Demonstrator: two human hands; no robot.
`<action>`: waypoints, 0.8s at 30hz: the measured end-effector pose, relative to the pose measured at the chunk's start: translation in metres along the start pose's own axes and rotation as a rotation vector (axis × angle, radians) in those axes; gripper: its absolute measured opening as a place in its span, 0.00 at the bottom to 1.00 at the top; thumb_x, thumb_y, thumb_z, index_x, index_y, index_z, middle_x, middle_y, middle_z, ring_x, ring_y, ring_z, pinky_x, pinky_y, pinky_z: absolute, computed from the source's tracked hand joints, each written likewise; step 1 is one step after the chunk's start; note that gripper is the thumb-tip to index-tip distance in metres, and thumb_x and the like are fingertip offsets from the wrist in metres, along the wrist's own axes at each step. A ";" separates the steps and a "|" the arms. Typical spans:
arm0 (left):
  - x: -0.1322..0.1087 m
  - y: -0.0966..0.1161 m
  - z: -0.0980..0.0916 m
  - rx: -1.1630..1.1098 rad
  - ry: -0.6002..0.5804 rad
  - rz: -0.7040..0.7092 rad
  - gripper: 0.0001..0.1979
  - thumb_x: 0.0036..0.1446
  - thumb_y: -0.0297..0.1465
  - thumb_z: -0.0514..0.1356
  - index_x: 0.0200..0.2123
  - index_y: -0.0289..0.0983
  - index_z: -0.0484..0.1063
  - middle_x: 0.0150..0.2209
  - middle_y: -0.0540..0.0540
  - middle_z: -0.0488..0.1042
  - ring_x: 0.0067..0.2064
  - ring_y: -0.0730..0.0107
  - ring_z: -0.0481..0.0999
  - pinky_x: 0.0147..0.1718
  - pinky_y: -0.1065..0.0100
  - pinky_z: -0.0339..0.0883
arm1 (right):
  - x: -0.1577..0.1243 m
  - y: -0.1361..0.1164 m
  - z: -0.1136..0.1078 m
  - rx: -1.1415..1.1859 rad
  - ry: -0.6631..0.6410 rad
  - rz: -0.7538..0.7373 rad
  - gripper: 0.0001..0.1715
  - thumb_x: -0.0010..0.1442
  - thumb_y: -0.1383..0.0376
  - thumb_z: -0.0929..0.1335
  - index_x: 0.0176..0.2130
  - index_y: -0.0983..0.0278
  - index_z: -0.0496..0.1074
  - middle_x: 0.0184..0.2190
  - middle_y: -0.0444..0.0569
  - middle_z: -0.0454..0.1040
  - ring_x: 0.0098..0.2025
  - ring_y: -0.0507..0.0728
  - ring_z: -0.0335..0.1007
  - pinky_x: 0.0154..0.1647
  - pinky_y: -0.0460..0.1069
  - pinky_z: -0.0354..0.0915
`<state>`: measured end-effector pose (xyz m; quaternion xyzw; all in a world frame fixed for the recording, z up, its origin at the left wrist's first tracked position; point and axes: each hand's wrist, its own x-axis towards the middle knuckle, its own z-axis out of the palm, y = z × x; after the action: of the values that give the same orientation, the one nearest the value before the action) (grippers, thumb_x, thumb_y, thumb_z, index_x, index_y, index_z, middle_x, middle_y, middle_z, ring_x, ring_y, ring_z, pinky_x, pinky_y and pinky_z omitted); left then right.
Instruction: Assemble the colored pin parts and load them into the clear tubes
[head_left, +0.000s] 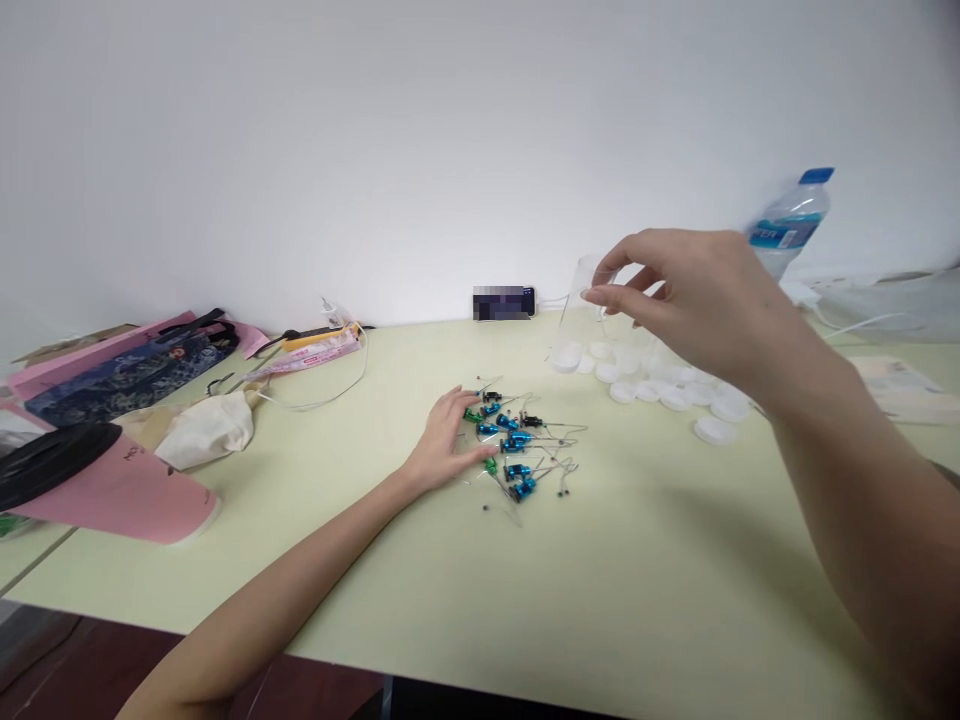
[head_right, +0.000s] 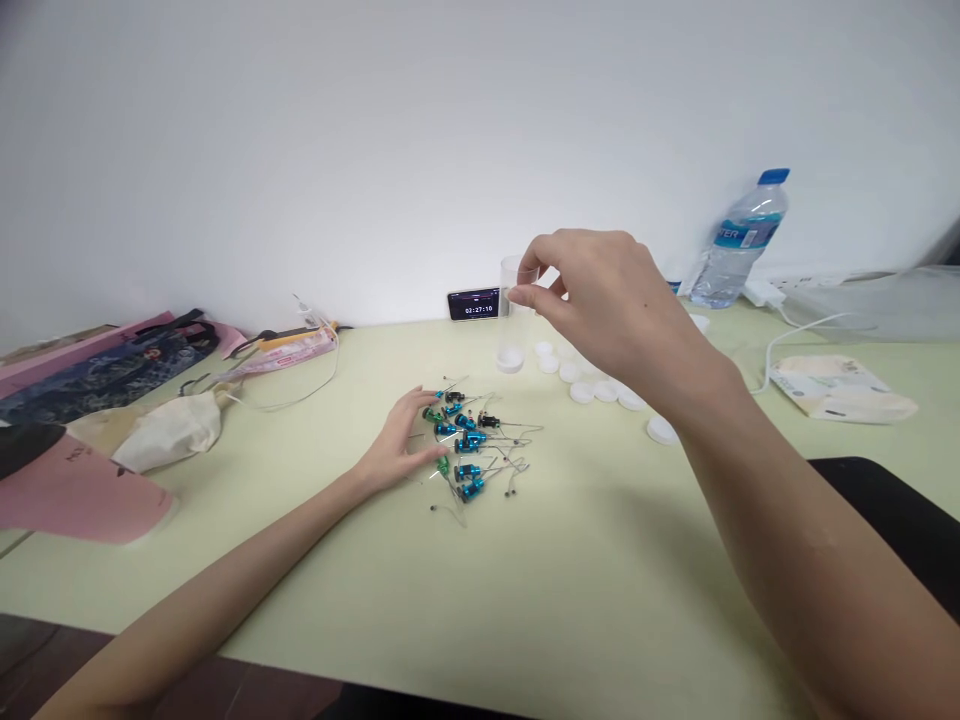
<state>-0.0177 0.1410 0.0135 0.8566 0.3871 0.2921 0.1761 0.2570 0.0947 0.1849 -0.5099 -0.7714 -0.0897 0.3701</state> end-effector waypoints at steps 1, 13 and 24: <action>0.000 0.000 0.001 0.009 -0.035 0.011 0.34 0.52 0.47 0.61 0.58 0.41 0.58 0.62 0.39 0.57 0.67 0.50 0.47 0.63 0.49 0.43 | 0.000 -0.002 -0.001 -0.005 -0.001 -0.009 0.12 0.62 0.56 0.65 0.36 0.59 0.74 0.35 0.48 0.77 0.34 0.60 0.74 0.37 0.56 0.63; 0.003 -0.006 -0.005 -0.251 -0.058 0.007 0.43 0.47 0.47 0.65 0.62 0.41 0.53 0.64 0.39 0.53 0.65 0.53 0.52 0.64 0.54 0.47 | 0.003 0.001 0.025 -0.024 -0.127 -0.004 0.12 0.65 0.59 0.61 0.39 0.61 0.70 0.40 0.50 0.75 0.35 0.58 0.70 0.36 0.52 0.62; 0.039 -0.035 -0.007 -0.167 0.078 -0.172 0.23 0.61 0.42 0.52 0.57 0.40 0.61 0.59 0.41 0.64 0.61 0.61 0.62 0.61 0.55 0.53 | 0.017 0.043 0.101 -0.031 -0.296 0.063 0.12 0.67 0.66 0.56 0.32 0.63 0.62 0.38 0.53 0.69 0.33 0.58 0.68 0.33 0.51 0.60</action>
<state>-0.0209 0.1935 0.0142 0.7907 0.4398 0.3403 0.2561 0.2418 0.1795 0.1140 -0.5472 -0.7995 -0.0138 0.2473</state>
